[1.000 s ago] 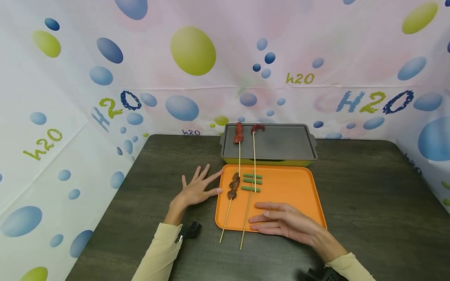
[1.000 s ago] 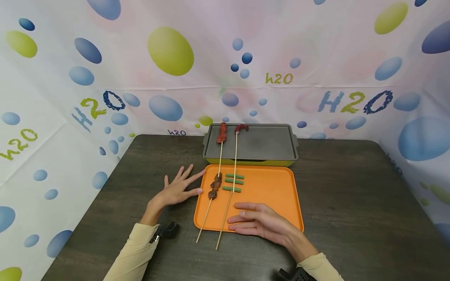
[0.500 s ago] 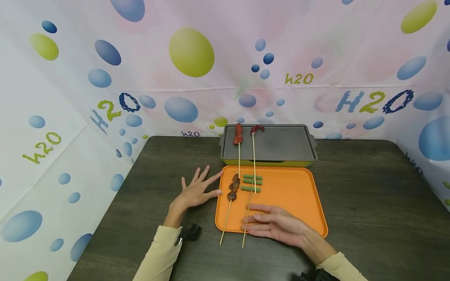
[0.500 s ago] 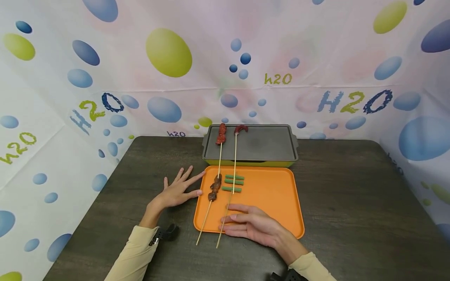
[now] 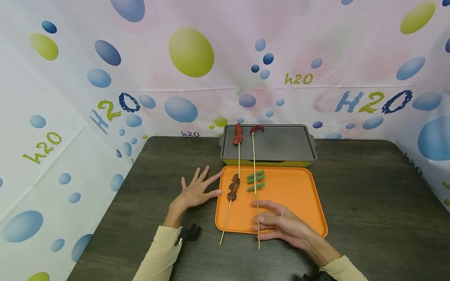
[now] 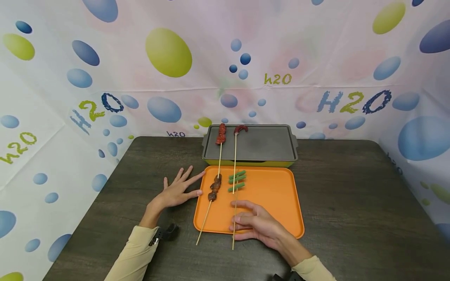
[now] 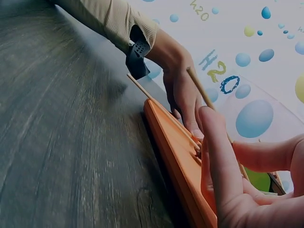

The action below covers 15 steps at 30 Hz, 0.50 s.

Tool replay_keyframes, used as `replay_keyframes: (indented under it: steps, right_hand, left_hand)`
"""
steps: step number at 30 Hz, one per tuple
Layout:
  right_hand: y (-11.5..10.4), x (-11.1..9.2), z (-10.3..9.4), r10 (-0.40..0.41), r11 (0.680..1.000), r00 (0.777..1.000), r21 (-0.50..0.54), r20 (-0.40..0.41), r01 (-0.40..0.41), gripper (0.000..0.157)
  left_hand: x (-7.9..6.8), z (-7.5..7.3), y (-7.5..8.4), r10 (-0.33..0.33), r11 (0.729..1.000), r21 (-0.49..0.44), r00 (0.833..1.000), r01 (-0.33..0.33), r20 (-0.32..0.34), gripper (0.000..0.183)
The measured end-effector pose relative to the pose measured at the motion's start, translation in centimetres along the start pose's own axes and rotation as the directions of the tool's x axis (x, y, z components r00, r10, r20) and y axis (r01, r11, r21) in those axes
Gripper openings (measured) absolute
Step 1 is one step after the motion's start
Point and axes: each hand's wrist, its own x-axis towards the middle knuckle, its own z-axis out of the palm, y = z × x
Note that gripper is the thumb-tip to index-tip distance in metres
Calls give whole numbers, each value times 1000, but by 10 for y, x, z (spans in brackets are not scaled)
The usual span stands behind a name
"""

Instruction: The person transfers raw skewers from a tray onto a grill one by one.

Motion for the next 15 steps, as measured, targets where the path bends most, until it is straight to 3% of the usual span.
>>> replay_keyframes:
  steps: [15]
  right_hand:
    - [-21,-16,-9,-69,989,998,-129,3,69,55]
  left_hand:
    - [1,0,-1,-1,1000,-5,1000,1,-1,70]
